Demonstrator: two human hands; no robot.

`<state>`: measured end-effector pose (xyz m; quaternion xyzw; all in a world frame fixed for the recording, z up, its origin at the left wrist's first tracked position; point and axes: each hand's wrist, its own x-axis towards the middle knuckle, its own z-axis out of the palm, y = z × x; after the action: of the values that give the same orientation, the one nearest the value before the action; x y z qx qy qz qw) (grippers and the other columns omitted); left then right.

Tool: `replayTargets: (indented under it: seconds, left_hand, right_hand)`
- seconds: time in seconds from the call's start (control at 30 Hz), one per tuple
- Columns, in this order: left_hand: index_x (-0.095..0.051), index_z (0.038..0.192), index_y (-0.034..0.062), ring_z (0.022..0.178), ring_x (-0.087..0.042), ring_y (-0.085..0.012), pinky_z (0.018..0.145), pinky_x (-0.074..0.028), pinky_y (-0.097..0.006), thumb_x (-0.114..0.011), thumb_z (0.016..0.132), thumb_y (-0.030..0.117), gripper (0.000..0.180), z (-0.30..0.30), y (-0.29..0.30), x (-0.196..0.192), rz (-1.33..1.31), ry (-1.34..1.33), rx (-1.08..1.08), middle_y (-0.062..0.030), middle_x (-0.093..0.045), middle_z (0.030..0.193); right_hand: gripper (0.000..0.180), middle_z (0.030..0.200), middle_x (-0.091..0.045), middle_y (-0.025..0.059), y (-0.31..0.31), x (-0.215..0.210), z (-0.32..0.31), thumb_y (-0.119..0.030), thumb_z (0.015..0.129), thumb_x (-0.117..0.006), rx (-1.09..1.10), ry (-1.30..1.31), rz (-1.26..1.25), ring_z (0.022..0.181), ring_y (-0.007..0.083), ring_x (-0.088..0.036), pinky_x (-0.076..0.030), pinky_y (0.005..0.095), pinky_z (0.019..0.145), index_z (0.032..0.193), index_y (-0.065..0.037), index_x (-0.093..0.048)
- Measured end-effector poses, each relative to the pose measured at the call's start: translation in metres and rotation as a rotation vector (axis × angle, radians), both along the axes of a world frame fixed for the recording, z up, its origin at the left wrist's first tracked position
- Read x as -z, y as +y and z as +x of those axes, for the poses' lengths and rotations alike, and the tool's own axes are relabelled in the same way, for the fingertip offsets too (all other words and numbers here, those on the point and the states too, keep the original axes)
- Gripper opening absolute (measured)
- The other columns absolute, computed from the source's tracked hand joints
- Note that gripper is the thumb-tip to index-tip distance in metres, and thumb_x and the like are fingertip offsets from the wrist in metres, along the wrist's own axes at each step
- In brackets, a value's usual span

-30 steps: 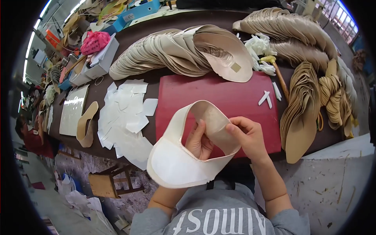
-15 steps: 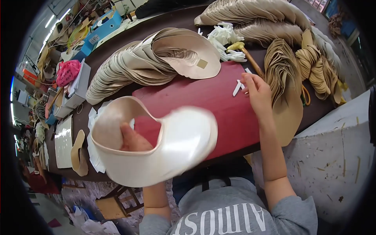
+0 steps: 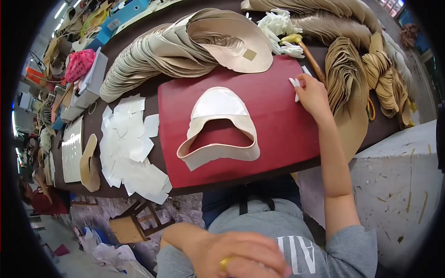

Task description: Applying reinforcement material to shoe upper components at a manufacturing workbench.

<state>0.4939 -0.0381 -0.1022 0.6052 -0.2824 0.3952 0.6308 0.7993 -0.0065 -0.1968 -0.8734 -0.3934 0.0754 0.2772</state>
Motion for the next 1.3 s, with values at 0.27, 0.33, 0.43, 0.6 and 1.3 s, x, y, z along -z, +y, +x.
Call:
replayTargets:
  seconds: [0.27, 0.33, 0.43, 0.6, 1.3]
  left_hand:
    - [-0.062, 0.109, 0.0138, 0.102, -0.062, -0.0292, 0.092, -0.048, -0.044, -0.060, 0.087, 0.012, 0.022, 0.000, -0.012, 0.007, 0.460, 0.258, -0.444, -0.0061, -0.061, 0.116]
    - [-0.060, 0.118, 0.0144, 0.110, -0.058, -0.0264, 0.098, -0.043, -0.042, -0.066, 0.079, 0.012, 0.039, -0.010, 0.012, 0.022, 0.747, 0.508, -0.695, -0.0087, -0.057, 0.125]
    - [-0.063, 0.114, 0.0099, 0.098, -0.062, -0.0260, 0.087, -0.048, -0.038, -0.067, 0.071, 0.003, 0.044, -0.018, 0.053, 0.031, 0.919, 0.837, -1.402, -0.0103, -0.064, 0.111]
    - [-0.059, 0.119, 0.0021, 0.090, -0.059, -0.0190, 0.077, -0.046, -0.026, -0.057, 0.078, -0.004, 0.042, -0.033, 0.078, 0.039, 0.412, 1.202, -1.026, -0.0103, -0.065, 0.105]
    - [-0.056, 0.122, -0.0047, 0.082, -0.054, -0.0124, 0.071, -0.041, -0.020, -0.049, 0.085, 0.002, 0.039, -0.007, 0.064, 0.033, -0.483, 0.922, -0.556, -0.0097, -0.065, 0.102]
  right_hand:
    - [0.021, 0.078, -0.063, 0.0043, -0.013, -0.017, 0.000, -0.013, 0.082, -0.061, -0.038, 0.310, -0.011, 0.068, 0.0121, -0.057, -0.046, 0.0227, 0.064, 0.100, -0.002, -0.065]
    - [0.020, 0.078, -0.062, 0.0038, -0.010, -0.019, 0.004, -0.013, 0.084, -0.060, 0.000, 0.480, 0.035, 0.070, 0.0094, -0.056, -0.045, 0.0205, 0.064, 0.100, -0.002, -0.066]
    - [0.020, 0.079, -0.062, 0.0033, -0.010, -0.019, 0.026, -0.014, 0.086, -0.059, -0.036, 0.604, 0.062, 0.071, 0.0078, -0.056, -0.044, 0.0189, 0.063, 0.100, -0.001, -0.065]
    - [0.017, 0.083, -0.063, 0.0033, -0.016, -0.040, 0.016, -0.012, 0.089, -0.060, -0.117, 0.789, 0.462, 0.073, 0.0065, -0.057, -0.046, 0.0163, 0.065, 0.100, 0.000, -0.062]
    - [0.020, 0.087, -0.068, 0.0062, -0.029, -0.028, -0.175, 0.003, 0.080, -0.069, -0.337, 0.414, 0.886, 0.070, 0.0100, -0.061, -0.051, 0.0195, 0.064, 0.099, 0.002, -0.064]
